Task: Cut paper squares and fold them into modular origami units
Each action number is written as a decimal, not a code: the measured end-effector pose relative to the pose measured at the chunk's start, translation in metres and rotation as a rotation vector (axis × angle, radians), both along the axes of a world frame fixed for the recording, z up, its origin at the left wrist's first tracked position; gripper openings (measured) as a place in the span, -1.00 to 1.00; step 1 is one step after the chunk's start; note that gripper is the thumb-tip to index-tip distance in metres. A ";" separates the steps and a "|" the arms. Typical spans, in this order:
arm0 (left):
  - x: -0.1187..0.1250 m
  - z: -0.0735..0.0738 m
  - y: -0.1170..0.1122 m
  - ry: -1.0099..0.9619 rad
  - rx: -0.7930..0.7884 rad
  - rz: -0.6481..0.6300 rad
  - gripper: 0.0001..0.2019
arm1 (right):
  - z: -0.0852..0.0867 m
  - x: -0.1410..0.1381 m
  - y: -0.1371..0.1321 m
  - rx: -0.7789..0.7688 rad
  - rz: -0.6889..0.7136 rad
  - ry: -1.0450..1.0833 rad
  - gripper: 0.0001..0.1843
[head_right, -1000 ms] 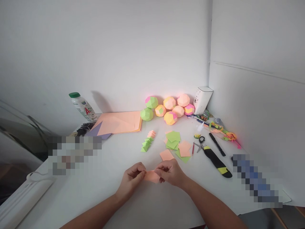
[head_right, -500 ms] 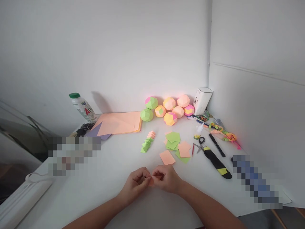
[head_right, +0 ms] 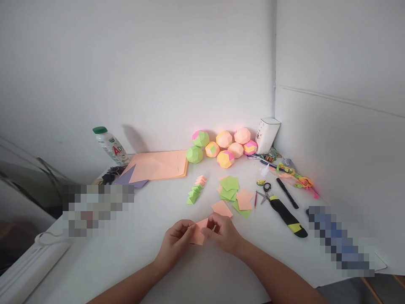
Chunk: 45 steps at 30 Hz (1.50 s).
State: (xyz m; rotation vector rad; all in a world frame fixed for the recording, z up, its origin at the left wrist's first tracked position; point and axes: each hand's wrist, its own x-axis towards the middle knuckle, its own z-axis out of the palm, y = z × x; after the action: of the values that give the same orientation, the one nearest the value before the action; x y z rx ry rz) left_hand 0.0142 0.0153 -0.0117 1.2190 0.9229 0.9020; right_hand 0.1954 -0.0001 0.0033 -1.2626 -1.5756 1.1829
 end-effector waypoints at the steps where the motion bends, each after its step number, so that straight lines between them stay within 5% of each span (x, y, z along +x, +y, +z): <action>1: 0.000 -0.001 -0.001 0.002 0.003 -0.016 -0.73 | -0.002 -0.002 -0.001 -0.040 0.005 0.019 -0.79; 15: 0.003 0.002 0.001 -0.329 -0.169 -0.290 -0.77 | -0.006 0.002 0.002 -0.130 -0.002 0.025 -0.72; 21: 0.003 0.002 -0.001 -0.332 -0.159 -0.293 -0.81 | -0.010 0.002 0.001 -0.206 0.094 0.057 -0.65; 26: 0.000 -0.002 0.002 -0.196 0.029 -0.274 -0.77 | -0.008 0.003 0.002 -0.218 0.166 0.105 -0.65; 31: -0.003 -0.007 0.005 -0.113 0.136 -0.237 -0.73 | -0.005 0.004 0.003 -0.152 0.133 0.053 -0.62; 37: -0.002 -0.001 0.005 -0.210 0.199 -0.334 -0.69 | 0.001 0.005 0.003 -0.115 0.127 -0.015 -0.55; 45: -0.001 0.002 0.003 -0.049 0.099 -0.257 -0.67 | 0.009 0.005 0.002 -0.007 0.048 -0.060 -0.72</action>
State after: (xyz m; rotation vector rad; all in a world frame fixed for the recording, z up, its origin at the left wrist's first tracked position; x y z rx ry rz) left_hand 0.0133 0.0179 -0.0098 1.3598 0.6709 0.7749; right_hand 0.2004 0.0023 0.0121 -1.2815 -1.6549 1.1910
